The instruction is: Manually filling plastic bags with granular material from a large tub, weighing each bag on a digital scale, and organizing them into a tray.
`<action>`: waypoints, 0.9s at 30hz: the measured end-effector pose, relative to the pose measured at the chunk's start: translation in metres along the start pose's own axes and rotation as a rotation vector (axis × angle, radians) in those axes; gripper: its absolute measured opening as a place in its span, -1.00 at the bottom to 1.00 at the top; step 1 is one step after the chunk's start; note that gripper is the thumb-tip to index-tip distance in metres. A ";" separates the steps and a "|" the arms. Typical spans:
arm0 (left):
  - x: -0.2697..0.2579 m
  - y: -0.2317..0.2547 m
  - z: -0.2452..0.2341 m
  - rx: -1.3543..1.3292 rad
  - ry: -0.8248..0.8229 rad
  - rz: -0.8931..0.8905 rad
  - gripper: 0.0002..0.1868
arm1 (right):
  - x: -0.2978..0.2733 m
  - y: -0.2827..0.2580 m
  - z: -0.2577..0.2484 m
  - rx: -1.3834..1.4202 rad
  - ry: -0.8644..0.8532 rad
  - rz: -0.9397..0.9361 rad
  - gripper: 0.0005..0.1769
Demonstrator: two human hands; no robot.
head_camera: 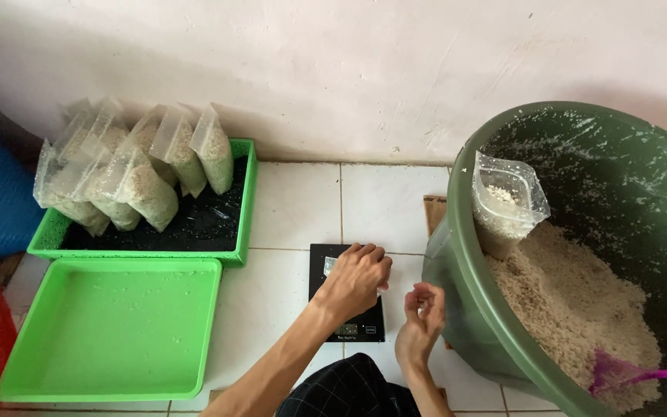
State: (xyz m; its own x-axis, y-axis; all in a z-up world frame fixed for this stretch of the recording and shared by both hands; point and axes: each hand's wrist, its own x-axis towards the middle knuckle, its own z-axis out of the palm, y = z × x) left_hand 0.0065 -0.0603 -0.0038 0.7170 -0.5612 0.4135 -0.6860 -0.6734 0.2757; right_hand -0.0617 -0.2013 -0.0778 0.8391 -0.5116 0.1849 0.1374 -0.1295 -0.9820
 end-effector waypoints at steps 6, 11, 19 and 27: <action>0.002 -0.001 -0.002 -0.059 0.010 -0.008 -0.88 | -0.015 0.032 -0.005 -0.254 0.018 0.062 -0.71; -0.010 -0.026 -0.009 -0.023 -0.121 -0.120 -0.63 | -0.015 0.040 -0.011 -0.303 -0.081 -0.027 -0.72; -0.018 -0.040 -0.038 -0.146 -0.346 -0.290 -0.79 | -0.016 0.040 -0.011 -0.358 -0.168 -0.095 -0.71; -0.019 -0.041 -0.038 -0.197 -0.213 -0.209 -0.86 | -0.016 0.047 -0.018 -0.396 -0.179 -0.129 -0.71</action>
State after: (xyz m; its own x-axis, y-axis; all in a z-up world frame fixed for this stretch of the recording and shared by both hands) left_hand 0.0163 -0.0041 0.0096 0.8400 -0.5227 0.1456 -0.5173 -0.6903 0.5058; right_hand -0.0776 -0.2143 -0.1262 0.9110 -0.3196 0.2605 0.0635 -0.5156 -0.8545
